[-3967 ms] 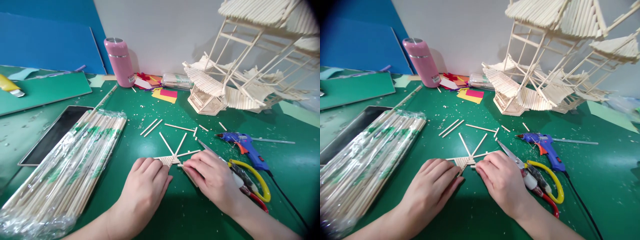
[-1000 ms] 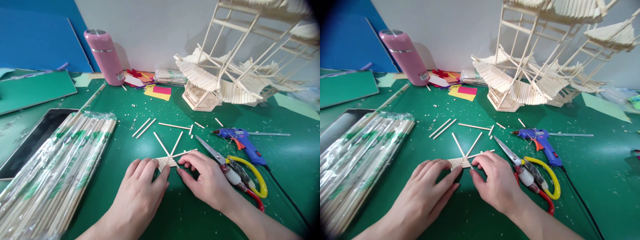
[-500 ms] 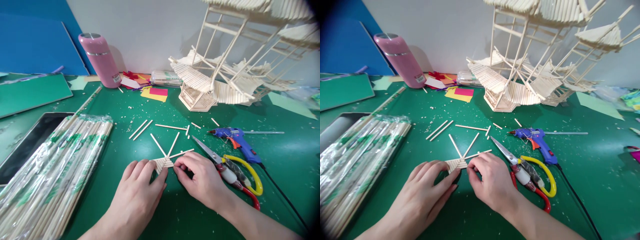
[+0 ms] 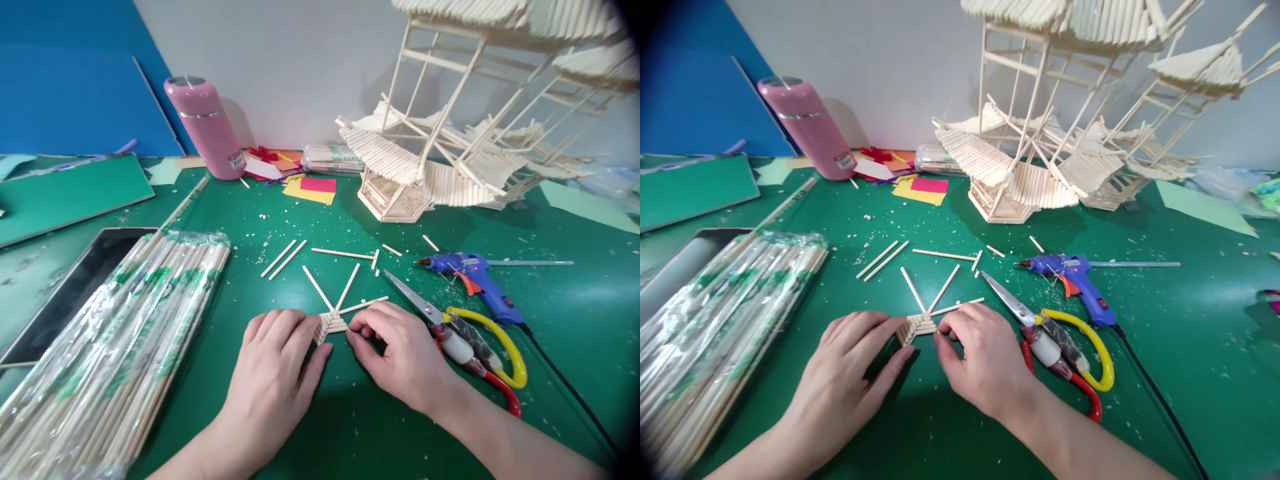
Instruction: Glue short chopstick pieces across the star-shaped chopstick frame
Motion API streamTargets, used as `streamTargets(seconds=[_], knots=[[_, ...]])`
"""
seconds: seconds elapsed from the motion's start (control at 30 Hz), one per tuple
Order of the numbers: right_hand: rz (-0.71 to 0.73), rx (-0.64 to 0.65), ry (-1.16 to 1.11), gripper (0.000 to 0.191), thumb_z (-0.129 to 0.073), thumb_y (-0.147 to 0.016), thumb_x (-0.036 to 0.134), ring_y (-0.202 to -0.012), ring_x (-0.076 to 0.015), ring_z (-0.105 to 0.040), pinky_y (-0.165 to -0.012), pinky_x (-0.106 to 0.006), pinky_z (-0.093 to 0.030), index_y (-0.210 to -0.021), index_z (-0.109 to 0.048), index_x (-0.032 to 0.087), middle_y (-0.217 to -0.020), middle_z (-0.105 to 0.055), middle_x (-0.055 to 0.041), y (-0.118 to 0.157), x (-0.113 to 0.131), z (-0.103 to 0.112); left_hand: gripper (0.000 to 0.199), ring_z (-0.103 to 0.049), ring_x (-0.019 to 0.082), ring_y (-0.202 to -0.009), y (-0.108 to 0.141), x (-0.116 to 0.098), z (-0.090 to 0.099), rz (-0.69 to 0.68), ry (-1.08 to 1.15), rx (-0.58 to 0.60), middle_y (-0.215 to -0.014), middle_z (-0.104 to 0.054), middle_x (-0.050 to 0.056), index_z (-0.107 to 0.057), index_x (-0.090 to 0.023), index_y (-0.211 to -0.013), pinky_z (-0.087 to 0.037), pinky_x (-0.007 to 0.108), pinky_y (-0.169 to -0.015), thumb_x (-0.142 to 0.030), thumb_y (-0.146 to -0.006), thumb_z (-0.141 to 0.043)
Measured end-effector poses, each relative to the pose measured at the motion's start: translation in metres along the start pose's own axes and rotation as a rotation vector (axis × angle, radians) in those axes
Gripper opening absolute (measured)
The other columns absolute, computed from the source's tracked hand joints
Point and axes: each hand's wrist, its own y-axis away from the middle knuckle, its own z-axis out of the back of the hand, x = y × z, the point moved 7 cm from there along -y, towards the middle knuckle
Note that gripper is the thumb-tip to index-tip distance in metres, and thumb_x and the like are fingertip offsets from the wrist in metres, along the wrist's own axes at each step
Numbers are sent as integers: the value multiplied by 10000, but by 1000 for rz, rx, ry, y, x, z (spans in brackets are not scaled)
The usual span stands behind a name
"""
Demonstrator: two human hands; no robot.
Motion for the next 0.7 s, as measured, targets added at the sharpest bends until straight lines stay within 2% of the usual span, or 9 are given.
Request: streamTargets(seconds=[0.23, 0.43, 0.7], knots=[[19, -30, 16, 43, -519, -763, 167, -672, -143, -509, -621, -263, -394, -782, -546, 196, -703, -564, 0, 2, -3, 2, 198, -488, 211, -813, -4, -1, -3, 71, -95, 73, -901, -506, 71, -563, -177, -960, -404, 366, -688, -274, -802, -492], [49, -36, 51, 25, -533, -766, 178, -698, -146, -520, -639, -263, -396, -780, -548, 192, -723, -576, -2, 3, 0, 2, 181, -491, 215, -839, -14, -4, -8, 120, -107, 177, -946, -532, 67, -589, -187, -930, -397, 370, -700, -266, -794, -501], [64, -36, 46, 62, -516, -789, 187, -697, -150, -512, -630, -265, -376, -729, -530, 189, -716, -578, -3, 2, 2, 2, 163, -490, 183, -796, -20, -6, -10, 81, -42, 181, -891, -581, 26, -627, -247, -888, -360, 322, -663, -220, -816, -483]])
